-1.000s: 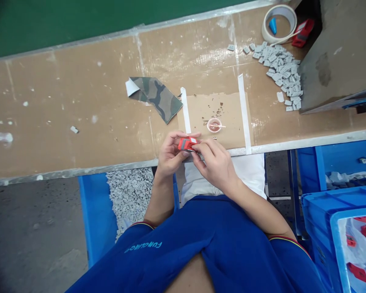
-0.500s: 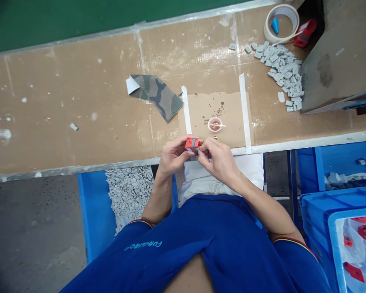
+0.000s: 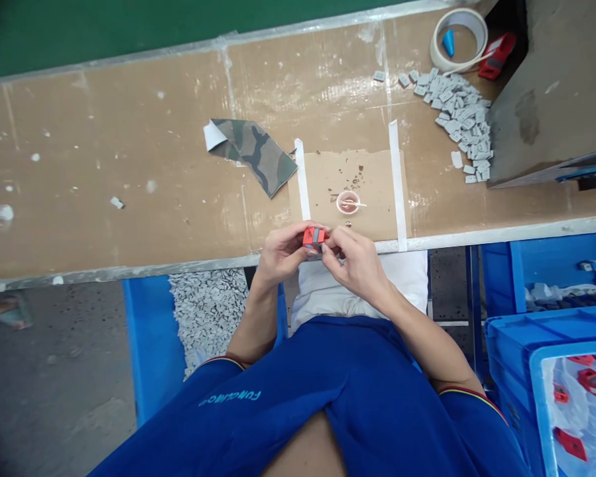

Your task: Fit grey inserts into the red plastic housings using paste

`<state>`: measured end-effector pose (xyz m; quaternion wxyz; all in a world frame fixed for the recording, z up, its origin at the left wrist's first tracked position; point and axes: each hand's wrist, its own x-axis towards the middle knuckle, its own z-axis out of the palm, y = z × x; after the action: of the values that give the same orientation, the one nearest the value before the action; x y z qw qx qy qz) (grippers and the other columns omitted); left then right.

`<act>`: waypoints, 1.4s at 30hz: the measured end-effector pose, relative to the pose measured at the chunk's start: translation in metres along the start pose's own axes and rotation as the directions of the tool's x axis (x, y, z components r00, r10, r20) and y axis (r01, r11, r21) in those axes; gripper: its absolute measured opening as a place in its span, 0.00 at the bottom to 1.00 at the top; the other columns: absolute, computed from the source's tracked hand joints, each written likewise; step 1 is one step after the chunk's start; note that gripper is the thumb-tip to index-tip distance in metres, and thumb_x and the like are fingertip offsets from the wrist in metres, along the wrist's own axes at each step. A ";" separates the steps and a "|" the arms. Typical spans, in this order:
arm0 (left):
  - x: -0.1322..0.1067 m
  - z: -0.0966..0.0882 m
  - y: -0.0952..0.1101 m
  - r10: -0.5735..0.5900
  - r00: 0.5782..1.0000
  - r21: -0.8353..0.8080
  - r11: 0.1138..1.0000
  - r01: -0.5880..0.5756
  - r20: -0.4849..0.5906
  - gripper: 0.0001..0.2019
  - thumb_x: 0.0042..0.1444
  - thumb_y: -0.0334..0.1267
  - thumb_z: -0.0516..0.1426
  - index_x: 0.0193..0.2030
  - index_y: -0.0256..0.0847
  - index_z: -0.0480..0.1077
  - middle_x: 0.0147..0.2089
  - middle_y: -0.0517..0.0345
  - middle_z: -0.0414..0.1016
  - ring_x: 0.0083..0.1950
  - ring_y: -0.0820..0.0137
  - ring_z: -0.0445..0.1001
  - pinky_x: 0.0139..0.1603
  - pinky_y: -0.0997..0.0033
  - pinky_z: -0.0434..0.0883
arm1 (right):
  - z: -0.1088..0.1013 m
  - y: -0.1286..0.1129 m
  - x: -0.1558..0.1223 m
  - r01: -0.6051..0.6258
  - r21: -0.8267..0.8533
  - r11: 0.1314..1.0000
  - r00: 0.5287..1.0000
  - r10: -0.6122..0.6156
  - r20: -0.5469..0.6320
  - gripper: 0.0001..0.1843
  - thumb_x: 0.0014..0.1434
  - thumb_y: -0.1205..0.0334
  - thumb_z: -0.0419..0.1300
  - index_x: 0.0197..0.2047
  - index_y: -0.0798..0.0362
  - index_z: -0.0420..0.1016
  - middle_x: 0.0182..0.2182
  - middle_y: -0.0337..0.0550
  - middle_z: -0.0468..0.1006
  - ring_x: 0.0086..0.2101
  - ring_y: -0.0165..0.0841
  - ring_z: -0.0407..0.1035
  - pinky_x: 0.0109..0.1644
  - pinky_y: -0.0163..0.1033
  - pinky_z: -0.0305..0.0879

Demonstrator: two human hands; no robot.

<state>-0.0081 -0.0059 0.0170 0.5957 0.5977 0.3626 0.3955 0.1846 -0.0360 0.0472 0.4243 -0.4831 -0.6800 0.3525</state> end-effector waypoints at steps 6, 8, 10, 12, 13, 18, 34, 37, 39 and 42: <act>0.000 -0.002 -0.002 0.031 1.000 0.044 0.999 -0.031 0.002 0.21 0.60 0.49 0.69 0.55 0.38 0.80 0.47 0.47 0.84 0.44 0.65 0.82 0.47 0.69 0.78 | 0.003 0.004 -0.001 -0.032 0.015 0.999 0.999 0.032 -0.013 0.13 0.66 0.66 0.58 0.29 0.49 0.62 0.25 0.35 0.67 0.24 0.28 0.57 0.28 0.35 0.55; 0.000 -0.001 -0.005 0.031 1.000 0.037 0.999 -0.031 0.000 0.22 0.60 0.49 0.70 0.55 0.38 0.79 0.48 0.47 0.85 0.45 0.65 0.83 0.47 0.69 0.78 | 0.003 0.004 -0.002 -0.044 0.016 0.999 0.999 0.044 -0.026 0.12 0.67 0.66 0.59 0.30 0.49 0.65 0.26 0.35 0.68 0.24 0.28 0.59 0.28 0.35 0.56; 0.001 0.000 -0.008 0.021 1.000 0.006 1.000 -0.021 -0.006 0.23 0.59 0.49 0.70 0.56 0.38 0.79 0.48 0.47 0.85 0.46 0.65 0.84 0.49 0.69 0.79 | 0.000 0.003 -0.004 -0.062 0.022 0.998 0.998 0.063 -0.031 0.11 0.68 0.65 0.59 0.31 0.50 0.68 0.26 0.36 0.71 0.25 0.28 0.61 0.29 0.35 0.58; 0.002 0.001 -0.009 -0.003 1.000 -0.066 0.998 0.002 -0.018 0.24 0.57 0.49 0.72 0.55 0.39 0.78 0.49 0.47 0.86 0.47 0.64 0.85 0.51 0.69 0.79 | -0.004 0.001 -0.005 -0.088 0.040 0.995 0.996 0.089 -0.012 0.10 0.69 0.63 0.59 0.34 0.51 0.72 0.28 0.38 0.74 0.26 0.29 0.65 0.31 0.35 0.62; 0.002 0.002 -0.009 -0.016 0.999 -0.114 0.993 0.013 -0.029 0.24 0.56 0.49 0.73 0.55 0.40 0.78 0.49 0.47 0.86 0.49 0.64 0.85 0.52 0.68 0.79 | -0.007 -0.002 -0.006 -0.103 0.059 0.993 0.995 0.103 0.005 0.09 0.70 0.62 0.59 0.36 0.51 0.74 0.29 0.39 0.76 0.28 0.29 0.68 0.33 0.36 0.64; 0.001 0.013 0.001 -0.074 0.997 -0.361 0.931 0.057 -0.033 0.27 0.55 0.56 0.71 0.55 0.43 0.75 0.52 0.46 0.85 0.52 0.60 0.86 0.54 0.62 0.80 | -0.017 -0.024 -0.008 -0.116 0.178 0.977 0.993 0.110 0.045 0.10 0.73 0.59 0.58 0.47 0.52 0.80 0.38 0.46 0.84 0.36 0.34 0.78 0.38 0.38 0.74; 0.021 0.034 0.058 0.059 0.997 -0.425 0.904 -0.036 0.042 0.28 0.54 0.60 0.71 0.54 0.47 0.76 0.53 0.49 0.84 0.52 0.61 0.83 0.57 0.59 0.78 | -0.040 -0.103 -0.005 0.133 -0.225 0.965 0.960 -0.182 -0.214 0.09 0.70 0.67 0.60 0.51 0.50 0.77 0.34 0.43 0.79 0.34 0.33 0.74 0.37 0.38 0.72; 0.035 0.033 0.067 0.149 0.987 -0.292 0.948 -0.126 0.058 0.26 0.50 0.58 0.74 0.50 0.45 0.79 0.48 0.50 0.85 0.49 0.62 0.83 0.56 0.61 0.78 | -0.048 -0.102 -0.010 0.015 -0.240 0.971 0.953 -0.087 -0.291 0.05 0.70 0.65 0.61 0.47 0.51 0.77 0.32 0.41 0.78 0.32 0.32 0.72 0.38 0.38 0.71; 0.045 0.035 0.074 0.179 0.974 -0.202 0.968 -0.150 0.136 0.24 0.49 0.53 0.75 0.49 0.44 0.81 0.45 0.51 0.84 0.47 0.63 0.83 0.54 0.61 0.78 | -0.054 -0.101 -0.019 -0.072 -0.197 0.978 0.936 -0.003 -0.353 0.03 0.69 0.64 0.61 0.44 0.51 0.77 0.30 0.40 0.77 0.31 0.32 0.71 0.37 0.37 0.70; 0.060 0.044 0.086 0.218 0.922 -0.092 0.976 -0.198 0.321 0.22 0.49 0.49 0.76 0.48 0.44 0.83 0.44 0.51 0.84 0.48 0.61 0.81 0.51 0.61 0.79 | -0.065 -0.104 -0.035 -0.172 -0.086 0.981 0.899 0.121 -0.420 0.06 0.69 0.63 0.61 0.37 0.49 0.74 0.29 0.38 0.75 0.29 0.32 0.70 0.33 0.38 0.69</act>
<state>0.0541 0.0270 0.1064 0.6196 0.6729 0.1809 0.3613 0.2131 -0.0948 0.1565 0.5006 -0.6211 -0.5567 0.2316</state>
